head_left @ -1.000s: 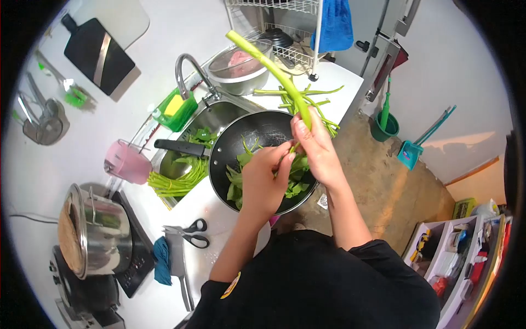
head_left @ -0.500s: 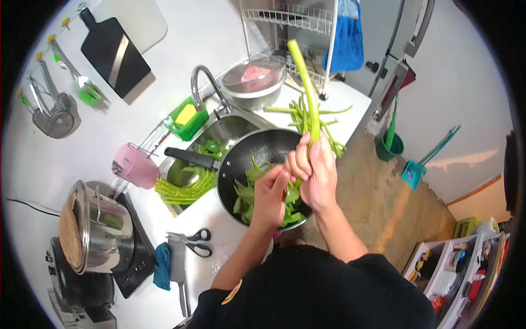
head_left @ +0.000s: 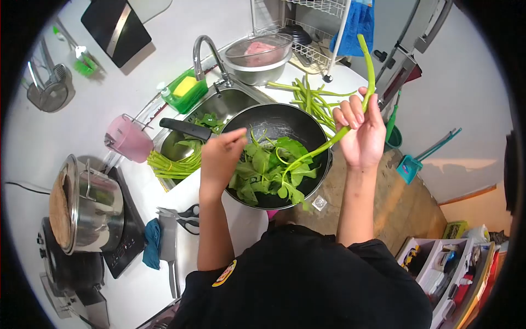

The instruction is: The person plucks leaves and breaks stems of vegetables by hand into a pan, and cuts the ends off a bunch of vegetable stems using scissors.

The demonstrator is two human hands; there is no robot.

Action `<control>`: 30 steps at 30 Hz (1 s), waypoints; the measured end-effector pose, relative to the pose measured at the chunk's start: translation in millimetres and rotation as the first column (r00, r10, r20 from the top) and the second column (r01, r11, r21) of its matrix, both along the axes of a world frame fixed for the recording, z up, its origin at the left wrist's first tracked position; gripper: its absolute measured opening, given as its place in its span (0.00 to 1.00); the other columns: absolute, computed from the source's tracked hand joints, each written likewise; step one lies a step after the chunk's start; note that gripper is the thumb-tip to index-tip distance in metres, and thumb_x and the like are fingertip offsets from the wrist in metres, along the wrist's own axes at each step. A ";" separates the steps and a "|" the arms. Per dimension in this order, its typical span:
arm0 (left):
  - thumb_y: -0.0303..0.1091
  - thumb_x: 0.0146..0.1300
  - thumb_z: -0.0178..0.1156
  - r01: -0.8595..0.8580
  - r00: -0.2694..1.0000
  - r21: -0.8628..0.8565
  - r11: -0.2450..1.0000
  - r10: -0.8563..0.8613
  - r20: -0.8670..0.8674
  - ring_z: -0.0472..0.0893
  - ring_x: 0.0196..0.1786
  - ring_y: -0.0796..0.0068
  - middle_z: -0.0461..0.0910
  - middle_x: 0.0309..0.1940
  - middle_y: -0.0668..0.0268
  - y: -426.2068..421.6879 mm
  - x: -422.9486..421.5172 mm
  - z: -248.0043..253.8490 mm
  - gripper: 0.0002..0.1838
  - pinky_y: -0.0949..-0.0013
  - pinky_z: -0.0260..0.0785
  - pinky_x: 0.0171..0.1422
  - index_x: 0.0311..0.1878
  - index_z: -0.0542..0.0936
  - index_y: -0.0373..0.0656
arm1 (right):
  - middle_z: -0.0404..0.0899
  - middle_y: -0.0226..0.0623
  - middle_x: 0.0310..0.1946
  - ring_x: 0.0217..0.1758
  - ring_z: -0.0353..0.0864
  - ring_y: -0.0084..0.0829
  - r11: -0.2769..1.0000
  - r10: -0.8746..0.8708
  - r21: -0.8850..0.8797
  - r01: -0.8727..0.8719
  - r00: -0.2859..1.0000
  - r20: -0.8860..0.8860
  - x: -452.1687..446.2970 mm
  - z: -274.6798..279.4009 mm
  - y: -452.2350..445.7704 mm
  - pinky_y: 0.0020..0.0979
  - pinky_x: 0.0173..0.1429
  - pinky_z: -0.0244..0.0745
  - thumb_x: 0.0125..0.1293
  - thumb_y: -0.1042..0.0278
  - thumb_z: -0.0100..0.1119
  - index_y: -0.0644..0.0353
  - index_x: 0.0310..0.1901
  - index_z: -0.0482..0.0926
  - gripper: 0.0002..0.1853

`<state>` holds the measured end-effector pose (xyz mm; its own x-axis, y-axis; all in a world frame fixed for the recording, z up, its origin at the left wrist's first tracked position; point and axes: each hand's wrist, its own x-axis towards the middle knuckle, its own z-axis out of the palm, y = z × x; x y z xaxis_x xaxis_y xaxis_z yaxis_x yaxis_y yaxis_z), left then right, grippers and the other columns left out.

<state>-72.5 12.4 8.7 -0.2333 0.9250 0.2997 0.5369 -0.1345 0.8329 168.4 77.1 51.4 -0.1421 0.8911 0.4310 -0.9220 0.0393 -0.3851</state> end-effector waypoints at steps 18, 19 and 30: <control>0.29 0.55 0.63 0.190 0.979 -0.121 0.974 -0.179 0.094 0.70 0.24 0.86 0.77 0.20 0.67 -35.7 63.1 22.2 0.08 0.78 0.63 0.28 0.35 0.82 0.34 | 0.59 0.28 0.20 0.25 0.57 0.22 0.981 -0.166 0.095 0.170 0.985 -0.049 4.4 8.2 -3.0 0.27 0.34 0.57 0.74 0.60 0.34 0.59 0.49 0.66 0.14; 0.29 0.56 0.62 0.177 0.976 -0.131 0.975 -0.157 0.150 0.71 0.24 0.87 0.77 0.20 0.68 -34.3 66.7 20.1 0.08 0.79 0.63 0.28 0.35 0.82 0.33 | 0.60 0.29 0.21 0.26 0.58 0.23 0.973 -0.207 0.099 0.210 0.978 -0.033 2.8 8.1 -3.5 0.27 0.35 0.58 0.74 0.60 0.34 0.59 0.50 0.65 0.14; 0.31 0.61 0.57 0.519 0.031 -0.075 0.851 0.069 0.997 0.76 0.24 0.86 0.79 0.27 0.71 -28.3 60.2 -9.0 0.06 0.86 0.66 0.25 0.38 0.78 0.39 | 0.56 0.27 0.20 0.17 0.55 0.20 0.979 -0.189 -0.027 0.202 0.950 0.250 -39.4 -24.6 -5.7 0.25 0.24 0.59 0.74 0.52 0.32 0.55 0.47 0.62 0.15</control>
<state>-12.3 -15.9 -0.3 0.2170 0.9274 -0.3048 -0.7646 0.3556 0.5376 128.9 71.4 26.8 -0.0584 0.9319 0.3579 -0.7753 0.1834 -0.6043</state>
